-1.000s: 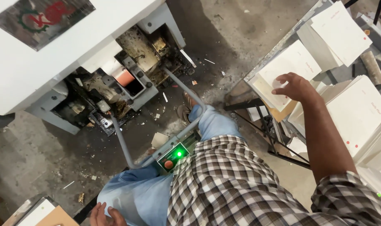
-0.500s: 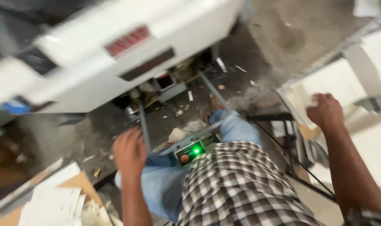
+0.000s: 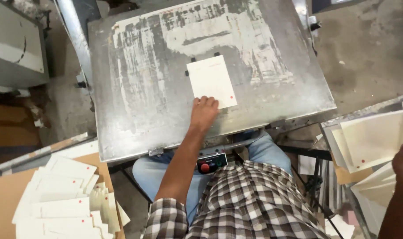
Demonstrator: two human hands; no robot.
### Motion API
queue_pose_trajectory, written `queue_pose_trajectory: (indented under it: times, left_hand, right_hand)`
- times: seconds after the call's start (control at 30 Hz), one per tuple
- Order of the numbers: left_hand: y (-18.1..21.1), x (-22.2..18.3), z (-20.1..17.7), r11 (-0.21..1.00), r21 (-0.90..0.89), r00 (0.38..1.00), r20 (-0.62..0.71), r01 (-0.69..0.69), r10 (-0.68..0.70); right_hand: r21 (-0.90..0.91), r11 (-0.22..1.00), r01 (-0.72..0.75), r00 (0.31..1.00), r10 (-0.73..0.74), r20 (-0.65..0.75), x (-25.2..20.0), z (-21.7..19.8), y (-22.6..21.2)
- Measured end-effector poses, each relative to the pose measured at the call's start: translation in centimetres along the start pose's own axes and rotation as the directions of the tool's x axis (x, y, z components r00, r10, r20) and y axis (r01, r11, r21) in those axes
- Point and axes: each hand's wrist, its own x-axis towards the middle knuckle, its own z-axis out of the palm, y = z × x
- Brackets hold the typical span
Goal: The recorder is feeding sheets of paper into a mechanical printing or stamping machine.
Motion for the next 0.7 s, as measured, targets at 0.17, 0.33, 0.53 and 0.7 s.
queue_pose_trajectory:
  times: [0.17,0.33,0.53,0.7]
  left_hand:
    - [-1.0,0.2,-2.5,0.974,0.128,0.981,-0.030,-0.188,0.194]
    - [-4.3,1.3,-14.1,0.966,0.126,0.883,-0.393,-0.226,0.258]
    - [-14.8,-9.7,-27.8,0.806,0.457,0.907,-0.008,0.377,-0.420]
    - [-14.2,-28.7,-37.6,0.795,0.508,0.903,-0.416,0.333,-0.112]
  right_hand:
    - [0.339,0.901,0.271,0.962,-0.239,-0.133,3.1,-1.0,-13.2]
    - [0.370,0.922,0.114,0.984,-0.156,0.084,2.7,3.9,-33.4]
    - [0.234,0.613,0.755,0.603,-0.789,0.122,-4.6,5.5,-54.2]
    - [0.163,0.551,0.819,0.506,-0.826,0.250,-5.7,8.6,-58.6]
